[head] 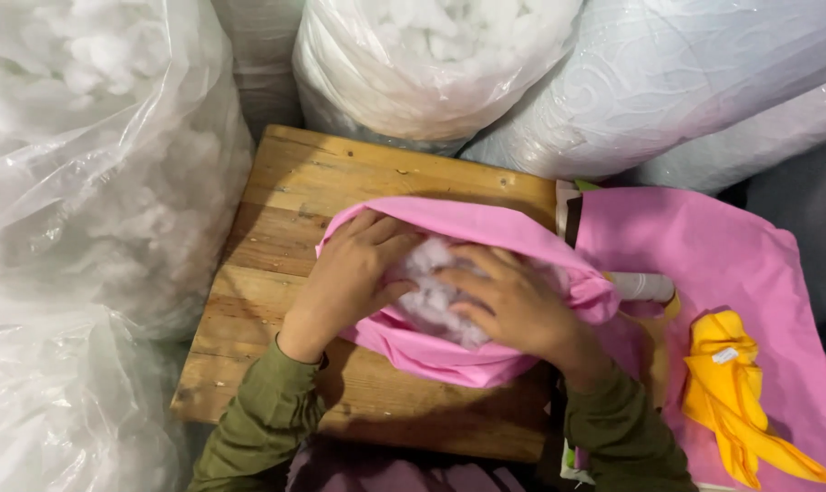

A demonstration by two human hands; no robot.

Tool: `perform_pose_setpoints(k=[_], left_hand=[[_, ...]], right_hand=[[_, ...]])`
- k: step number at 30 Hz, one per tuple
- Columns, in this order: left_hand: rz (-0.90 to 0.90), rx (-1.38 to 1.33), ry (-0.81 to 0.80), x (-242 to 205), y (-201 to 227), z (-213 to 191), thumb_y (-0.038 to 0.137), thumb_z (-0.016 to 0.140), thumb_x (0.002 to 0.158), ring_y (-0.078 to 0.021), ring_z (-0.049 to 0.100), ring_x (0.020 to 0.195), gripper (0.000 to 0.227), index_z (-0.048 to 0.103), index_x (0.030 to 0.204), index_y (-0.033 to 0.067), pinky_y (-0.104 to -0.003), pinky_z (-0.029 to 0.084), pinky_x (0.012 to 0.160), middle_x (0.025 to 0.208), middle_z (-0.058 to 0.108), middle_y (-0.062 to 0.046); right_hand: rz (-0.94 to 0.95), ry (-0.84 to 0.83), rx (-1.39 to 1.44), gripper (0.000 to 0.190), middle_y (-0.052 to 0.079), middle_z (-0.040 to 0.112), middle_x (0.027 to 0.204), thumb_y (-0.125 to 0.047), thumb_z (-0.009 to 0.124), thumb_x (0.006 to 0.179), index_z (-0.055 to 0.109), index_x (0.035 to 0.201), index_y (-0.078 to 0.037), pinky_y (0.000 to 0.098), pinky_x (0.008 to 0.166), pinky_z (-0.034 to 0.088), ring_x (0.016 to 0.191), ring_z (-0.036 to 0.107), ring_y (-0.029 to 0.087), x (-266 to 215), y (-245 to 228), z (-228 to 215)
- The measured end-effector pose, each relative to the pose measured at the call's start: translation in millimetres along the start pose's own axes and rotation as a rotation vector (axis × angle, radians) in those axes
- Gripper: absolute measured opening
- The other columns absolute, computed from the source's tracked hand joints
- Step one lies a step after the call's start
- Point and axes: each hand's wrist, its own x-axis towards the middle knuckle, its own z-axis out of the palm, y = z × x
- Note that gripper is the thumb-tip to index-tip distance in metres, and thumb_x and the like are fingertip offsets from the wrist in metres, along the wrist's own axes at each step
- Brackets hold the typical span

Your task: Cleaning a pink pillowcase with a lint roller and then stuffing it with white fiberfill from large storage bags.

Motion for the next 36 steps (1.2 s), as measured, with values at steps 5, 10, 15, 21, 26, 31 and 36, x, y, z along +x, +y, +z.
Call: perform_pose_setpoints(k=[5, 10, 15, 21, 26, 31, 36], left_hand=[[-0.402, 0.427, -0.361, -5.9, -36.6, 26.2, 0.048, 0.093, 0.059, -0.034, 0.043, 0.139, 0.095, 0.058, 0.144, 0.0242, -0.06, 0.025, 0.12, 0.141, 0.057, -0.009], [-0.023, 0.108, -0.046, 0.5, 5.9, -0.7, 0.025, 0.079, 0.078, -0.0383, 0.063, 0.113, 0.044, 0.069, 0.117, 0.007, -0.05, 0.049, 0.096, 0.114, 0.067, -0.016], [-0.087, 0.336, -0.315, -9.7, -9.1, 50.6, 0.042, 0.09, 0.06, -0.0275, 0.054, 0.122, 0.051, 0.078, 0.103, 0.0165, -0.051, 0.041, 0.111, 0.116, 0.066, -0.003], [-0.276, 0.478, -0.573, -8.9, -0.8, 39.1, 0.05, 0.087, 0.058, -0.0314, 0.04, 0.143, 0.067, 0.073, 0.12, 0.0302, -0.056, 0.038, 0.112, 0.137, 0.056, -0.001], [0.018, 0.128, -0.075, 0.9, 18.0, 27.3, 0.038, 0.083, 0.073, -0.0428, 0.05, 0.134, 0.055, 0.069, 0.116, 0.0087, -0.061, 0.036, 0.11, 0.122, 0.063, -0.017], [-0.408, 0.478, -0.423, -4.8, 5.6, 36.6, 0.046, 0.093, 0.064, -0.05, 0.033, 0.143, 0.094, 0.055, 0.147, 0.0213, -0.061, 0.029, 0.113, 0.149, 0.047, -0.019], [-0.317, 0.503, -0.326, -2.2, 14.3, 8.8, 0.046, 0.089, 0.065, -0.0495, 0.036, 0.139, 0.085, 0.06, 0.141, 0.0207, -0.063, 0.03, 0.112, 0.146, 0.047, -0.02]], right_hand=[[-0.005, -0.543, -0.054, 0.053, 0.011, 0.052, 0.144, -0.02, 0.079, 0.08, 0.066, 0.13, -0.024, 0.051, 0.111, 0.037, 0.142, 0.043, 0.032, -9.9, 14.9, 46.5], [-0.209, -0.148, 0.261, 0.032, 0.017, 0.062, 0.131, -0.031, 0.073, 0.09, 0.075, 0.118, -0.016, 0.0545, 0.101, 0.047, 0.127, 0.056, 0.043, -9.4, -3.3, -30.6], [-0.049, -0.478, 0.093, 0.056, 0.009, 0.055, 0.141, -0.031, 0.086, 0.069, 0.073, 0.122, -0.022, 0.0798, 0.105, 0.025, 0.145, 0.034, 0.039, -1.4, 13.6, 24.9], [0.322, -0.249, 0.002, 0.053, 0.016, 0.07, 0.111, -0.024, 0.074, 0.072, 0.069, 0.124, -0.023, 0.0485, 0.094, 0.054, 0.109, 0.07, 0.037, -4.8, 41.3, 7.7], [-0.045, -0.085, 0.147, 0.018, 0.014, 0.062, 0.123, -0.009, 0.064, 0.089, 0.071, 0.105, -0.01, 0.0491, 0.1, 0.051, 0.119, 0.061, 0.04, 1.0, 10.3, 10.8], [-0.066, -0.394, 0.074, 0.019, 0.007, 0.064, 0.106, -0.02, 0.073, 0.08, 0.074, 0.098, -0.016, 0.0466, 0.09, 0.053, 0.107, 0.061, 0.033, -14.5, 14.4, 36.2], [-0.123, -0.22, 0.141, 0.058, 0.01, 0.061, 0.128, -0.038, 0.087, 0.072, 0.07, 0.124, -0.019, 0.052, 0.094, 0.05, 0.128, 0.054, 0.038, -7.2, -8.9, -10.6]])
